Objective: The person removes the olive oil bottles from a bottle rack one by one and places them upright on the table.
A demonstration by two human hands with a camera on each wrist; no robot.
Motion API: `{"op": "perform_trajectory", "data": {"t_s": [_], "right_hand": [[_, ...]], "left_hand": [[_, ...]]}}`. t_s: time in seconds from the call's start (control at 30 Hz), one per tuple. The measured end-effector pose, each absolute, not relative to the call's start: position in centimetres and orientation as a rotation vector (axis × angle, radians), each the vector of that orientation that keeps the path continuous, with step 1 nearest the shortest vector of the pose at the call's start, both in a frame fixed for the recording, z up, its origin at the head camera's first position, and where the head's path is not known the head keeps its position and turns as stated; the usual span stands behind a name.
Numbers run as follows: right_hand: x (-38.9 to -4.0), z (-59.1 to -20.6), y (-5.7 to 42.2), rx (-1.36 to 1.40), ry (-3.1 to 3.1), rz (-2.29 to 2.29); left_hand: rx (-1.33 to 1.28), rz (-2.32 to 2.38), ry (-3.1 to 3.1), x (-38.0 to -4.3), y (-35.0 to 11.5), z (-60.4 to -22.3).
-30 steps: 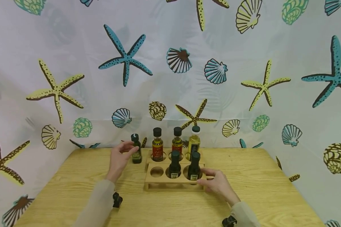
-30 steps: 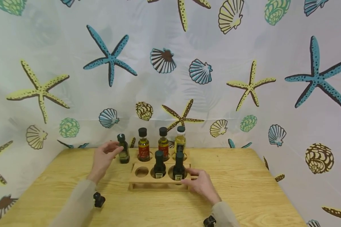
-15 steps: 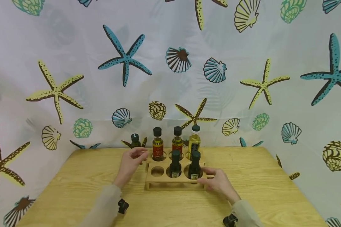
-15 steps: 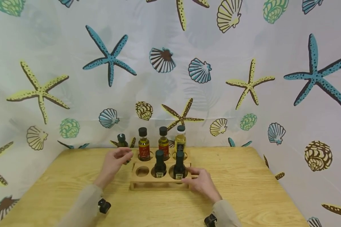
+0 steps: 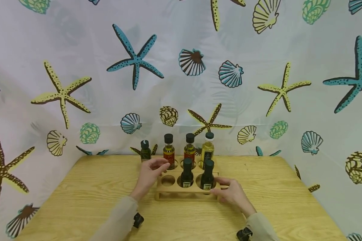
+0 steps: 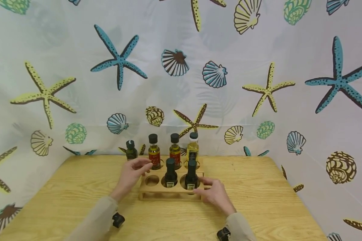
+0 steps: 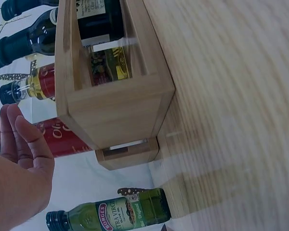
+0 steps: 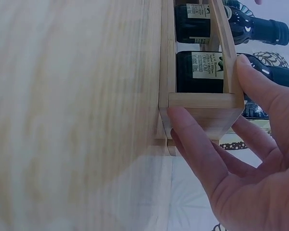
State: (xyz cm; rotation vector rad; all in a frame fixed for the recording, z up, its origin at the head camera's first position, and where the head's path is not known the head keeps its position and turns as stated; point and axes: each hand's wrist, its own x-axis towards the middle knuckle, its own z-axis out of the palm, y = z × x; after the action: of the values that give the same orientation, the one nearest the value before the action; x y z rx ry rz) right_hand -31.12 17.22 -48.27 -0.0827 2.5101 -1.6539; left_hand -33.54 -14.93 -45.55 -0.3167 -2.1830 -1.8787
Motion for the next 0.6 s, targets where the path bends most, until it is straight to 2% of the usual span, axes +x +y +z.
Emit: {"op": "perform_trajectory", "data": {"t_s": [0.6], "right_hand": [[-31.1, -48.2, 17.1, -0.111, 2.55, -1.635]], "left_hand": [[-0.367, -1.894, -2.322, -33.6, -12.7, -46.1]]}}
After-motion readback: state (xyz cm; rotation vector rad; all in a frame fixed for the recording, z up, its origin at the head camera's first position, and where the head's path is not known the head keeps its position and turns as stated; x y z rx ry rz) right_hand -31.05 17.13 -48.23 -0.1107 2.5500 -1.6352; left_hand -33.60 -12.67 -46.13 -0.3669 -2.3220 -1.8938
